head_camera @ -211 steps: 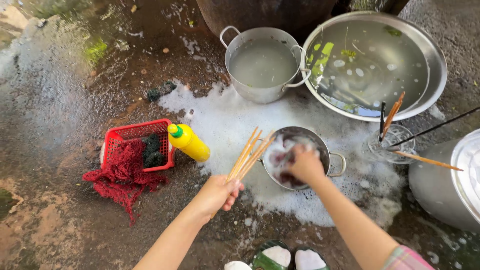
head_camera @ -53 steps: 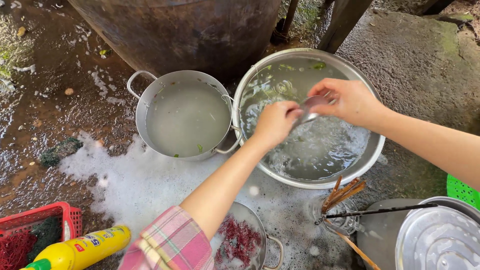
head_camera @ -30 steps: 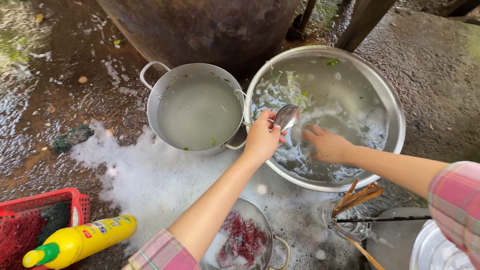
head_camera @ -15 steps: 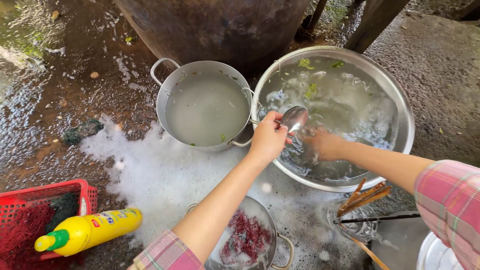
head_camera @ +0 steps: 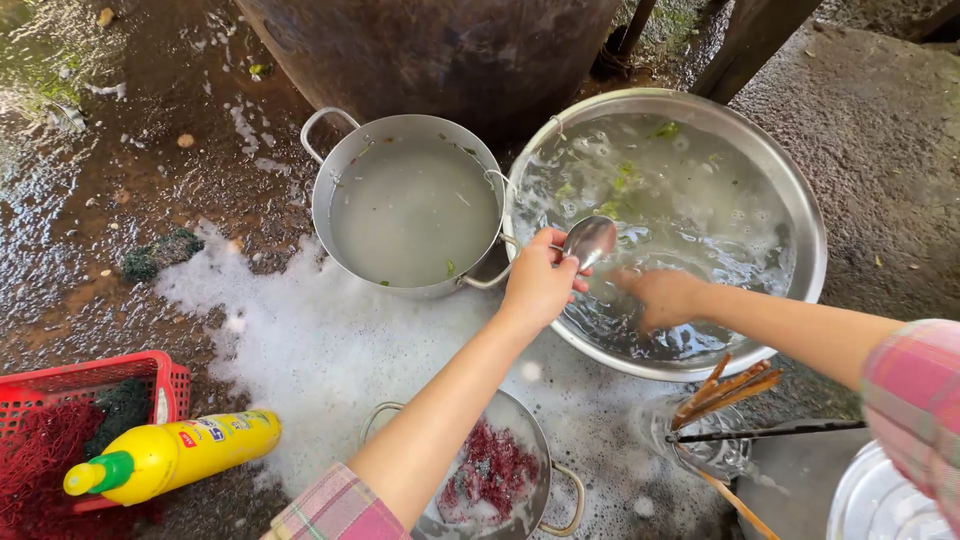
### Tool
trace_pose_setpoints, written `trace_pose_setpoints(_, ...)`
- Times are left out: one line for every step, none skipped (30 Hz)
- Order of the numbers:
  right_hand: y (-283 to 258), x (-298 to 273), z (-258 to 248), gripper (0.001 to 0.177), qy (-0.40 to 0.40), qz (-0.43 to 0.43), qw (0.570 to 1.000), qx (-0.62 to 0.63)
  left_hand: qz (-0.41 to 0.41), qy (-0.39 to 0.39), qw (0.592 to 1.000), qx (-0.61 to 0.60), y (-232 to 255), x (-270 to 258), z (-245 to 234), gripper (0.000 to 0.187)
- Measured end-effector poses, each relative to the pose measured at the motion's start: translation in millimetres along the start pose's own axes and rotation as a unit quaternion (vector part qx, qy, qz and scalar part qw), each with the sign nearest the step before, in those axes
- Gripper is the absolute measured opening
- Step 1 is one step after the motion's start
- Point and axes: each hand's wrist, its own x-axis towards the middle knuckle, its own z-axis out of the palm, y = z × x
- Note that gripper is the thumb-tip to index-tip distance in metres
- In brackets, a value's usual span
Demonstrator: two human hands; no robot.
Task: The person washes a piece of raw meat in a small pot with water and then cleans several metal spoons and a pot using liquid dish soap and a mesh scrubber on the ground. They rinse the items by pouring water from basins.
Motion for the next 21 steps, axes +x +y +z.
trace_pose_setpoints(-3.6,-0.7,0.2,0.102,0.000,0.001,1.000,-0.001,0.000,-0.003,1.000,-0.005,-1.2,-1.5,0.8,0.023)
trace_pose_setpoints(-11.9,0.1,2.2,0.085,-0.010,-0.010,1.000,0.011,0.000,-0.004,1.000,-0.007,-1.5,-2.4,-1.6,0.023)
trace_pose_setpoints(-18.6,0.0,2.7,0.070,-0.021,-0.020,0.999,0.023,0.000,-0.003,1.000,-0.005,-1.1,-2.2,-4.2,0.023)
trace_pose_setpoints(-21.9,-2.9,2.8,0.070,-0.022,-0.021,0.999,0.022,-0.004,-0.004,1.000,-0.007,-2.2,-3.6,-4.9,0.022)
trace_pose_setpoints(-24.7,-6.7,2.4,0.056,-0.032,-0.013,0.999,0.009,-0.008,-0.005,1.000,-0.008,-3.2,-5.1,-6.0,0.021)
trace_pose_setpoints(-26.8,-11.6,0.8,0.044,-0.043,-0.005,0.999,-0.005,-0.009,-0.003,1.000,-0.010,-3.4,-6.7,-7.7,0.021)
trace_pose_setpoints(-25.2,-17.5,-4.4,0.044,-0.045,-0.006,0.999,-0.007,-0.010,0.002,1.000,-0.011,-2.7,-8.0,-10.3,0.021)
trace_pose_setpoints(-19.3,-24.3,-13.1,0.046,-0.064,-0.002,0.998,0.007,-0.010,0.004,1.000,-0.010,-0.9,-7.9,-12.3,0.022)
trace_pose_setpoints(-14.5,-29.3,-22.0,0.048,-0.082,0.002,0.996,0.020,-0.010,0.002,1.000,-0.010,1.0,-8.6,-13.3,0.022)
trace_pose_setpoints(-7.5,-36.5,-31.3,0.048,-0.063,0.007,0.998,0.029,-0.021,0.005,1.000,-0.016,2.2,-10.7,-14.9,0.023)
trace_pose_setpoints(2.0,-47.0,-40.7,0.049,-0.045,0.012,0.998,0.039,-0.032,0.008,0.999,-0.023,3.2,-12.7,-16.1,0.023)
trace_pose_setpoints(10.6,-57.6,-49.8,0.043,-0.034,-0.002,0.997,0.070,-0.031,0.008,0.999,-0.024,4.7,-13.1,-15.8,0.023)
trace_pose_setpoints(17.0,-66.3,-58.4,0.040,-0.023,-0.016,0.994,0.101,-0.040,0.011,0.999,-0.029,5.4,-13.9,-14.5,0.022)
trace_pose_setpoints(22.2,-74.7,-66.6,0.040,-0.023,-0.014,0.994,0.102,-0.051,0.012,0.998,-0.033,5.3,-14.3,-12.8,0.020)
trace_pose_setpoints(27.7,-84.8,-75.5,0.037,-0.010,0.000,0.985,0.171,-0.050,0.010,0.998,-0.033,5.2,-14.1,-10.8,0.020)
trace_pose_setpoints(29.7,-91.9,-84.2,0.035,0.004,0.013,0.971,0.237,-0.059,0.008,0.996,-0.066,5.8,-14.2,-8.5,0.023)
trace_pose_setpoints(28.1,-96.1,-91.2,0.035,0.004,0.013,0.972,0.236,-0.068,0.006,0.993,-0.099,7.1,-14.4,-5.8,0.028)
trace_pose_setpoints(26.6,-102.4,-96.9,0.034,0.020,0.027,0.946,0.324,-0.067,0.003,0.993,-0.100,9.7,-14.3,-1.2,0.028)
trace_pose_setpoints(24.6,-109.5,-102.5,0.033,0.035,0.041,0.911,0.409,-0.077,0.013,0.990,-0.120,13.9,-14.4,3.7,0.031)
trace_pose_setpoints(19.3,-114.2,-107.3,0.033,0.038,0.042,0.911,0.409,-0.087,0.025,0.986,-0.140,20.3,-14.0,7.4,0.034)
trace_pose_setpoints(10.4,-116.1,-109.5,0.035,0.049,0.044,0.898,0.436,-0.085,0.022,0.986,-0.140,27.8,-13.9,12.5,0.034)
